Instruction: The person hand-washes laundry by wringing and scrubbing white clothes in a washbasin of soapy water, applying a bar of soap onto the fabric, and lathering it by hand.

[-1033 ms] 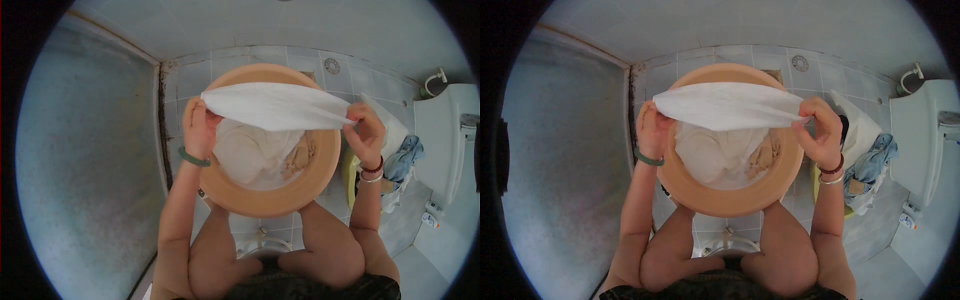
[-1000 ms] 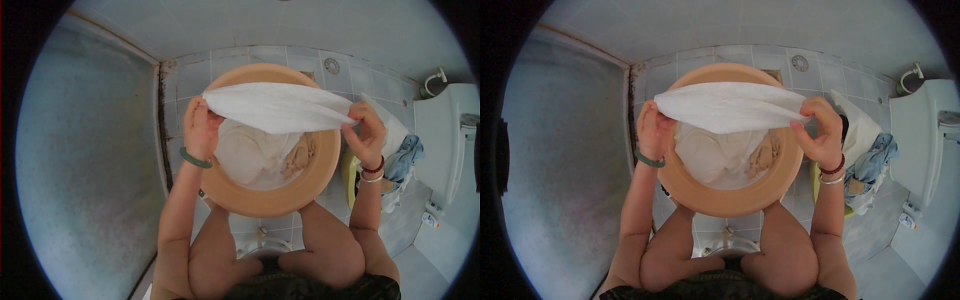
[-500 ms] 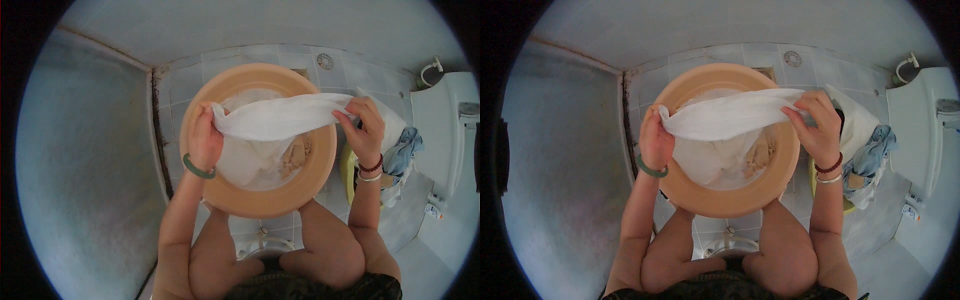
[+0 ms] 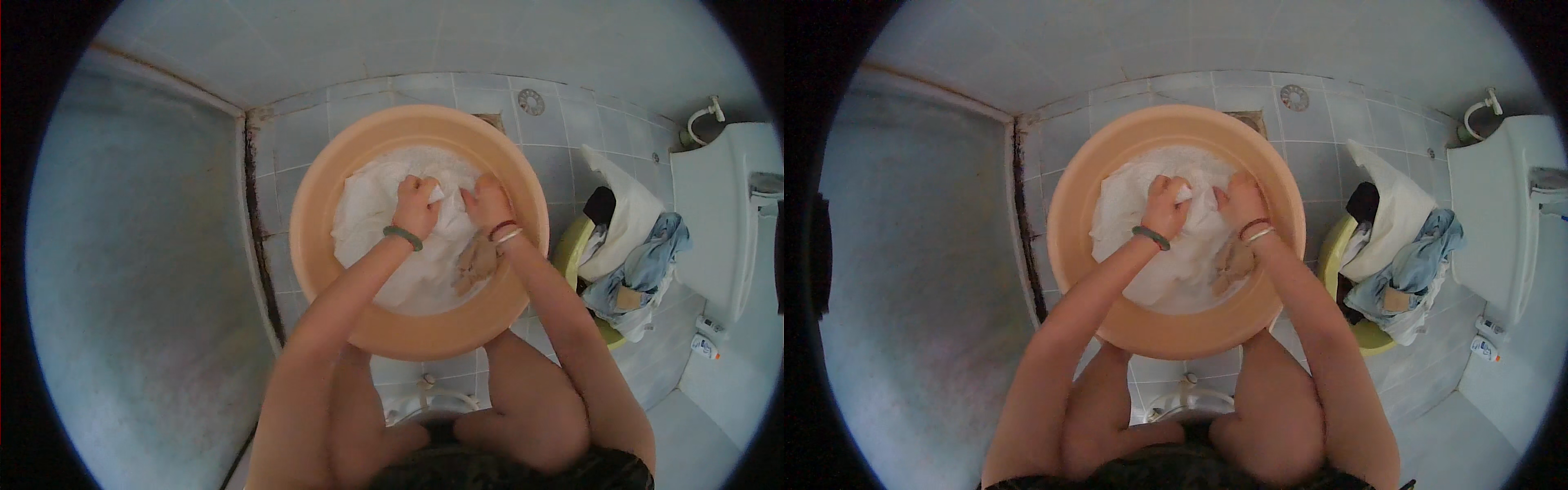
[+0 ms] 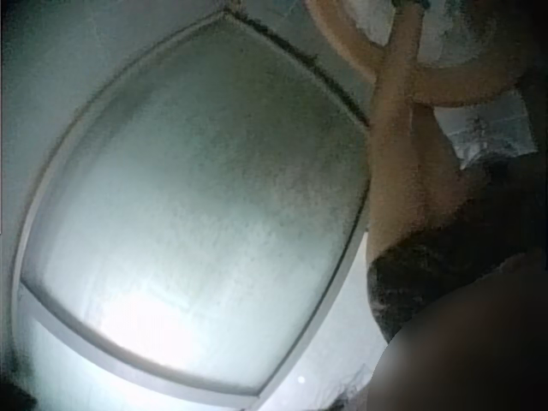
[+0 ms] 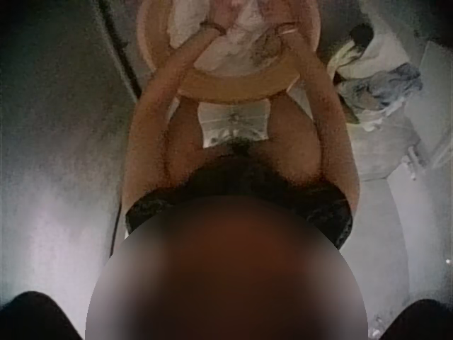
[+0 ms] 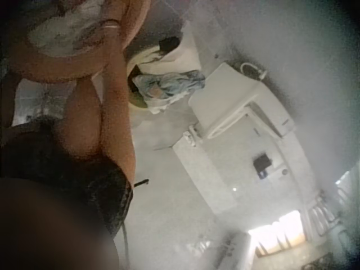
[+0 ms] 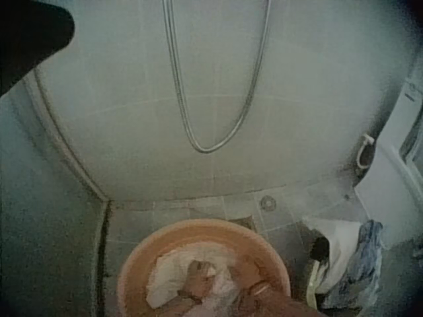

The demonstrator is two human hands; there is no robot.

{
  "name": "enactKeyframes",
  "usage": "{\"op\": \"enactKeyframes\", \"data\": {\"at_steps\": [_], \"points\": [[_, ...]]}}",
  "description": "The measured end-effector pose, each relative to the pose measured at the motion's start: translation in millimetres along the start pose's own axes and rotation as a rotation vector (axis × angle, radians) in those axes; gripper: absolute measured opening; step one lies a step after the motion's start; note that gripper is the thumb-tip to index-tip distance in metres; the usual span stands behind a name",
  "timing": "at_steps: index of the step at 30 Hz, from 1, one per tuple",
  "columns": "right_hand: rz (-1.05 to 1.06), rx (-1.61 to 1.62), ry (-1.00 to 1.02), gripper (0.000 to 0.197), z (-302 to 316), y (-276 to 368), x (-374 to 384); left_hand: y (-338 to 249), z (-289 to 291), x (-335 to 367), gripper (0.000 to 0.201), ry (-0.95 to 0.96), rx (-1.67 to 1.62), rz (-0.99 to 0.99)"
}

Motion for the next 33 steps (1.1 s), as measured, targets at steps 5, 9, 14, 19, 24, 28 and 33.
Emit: {"op": "enactKeyframes", "data": {"at_steps": [5,9,14,19,24,28,33], "points": [[0.047,-0.089,0.201,0.024,-58,17,-12,50,-48,-13,0.035,0.285,0.27,0.072],[-0.138,-0.072,0.398,0.019,-61,3,16,58,-65,6,0.034,0.377,0.424,0.213],[-0.121,0.734,-0.096,0.023,46,95,-23,84,-30,-23,0.02,0.081,-0.677,0.68],[0.396,0.502,-0.112,0.023,89,170,-86,25,-78,-58,0.026,0.456,-1.828,0.796],[0.12,0.374,-0.068,0.02,61,122,-62,-7,-46,-65,0.035,0.163,-1.613,1.132],[0.545,0.593,-0.24,0.027,94,171,-112,-38,1,-47,0.035,0.255,-1.408,0.89],[0.02,0.309,-0.089,0.024,51,65,-21,28,11,-19,0.044,0.363,-0.382,0.632]]}}
Point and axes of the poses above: each hand's wrist, its own x-axis towards the middle knuckle, its own z-axis out of the back of the hand, y = z × x, the point moved 9 cm from there along x, towards the middle knuckle, and after that the axes turned 3 degrees about -z, right-handed, at the moved point
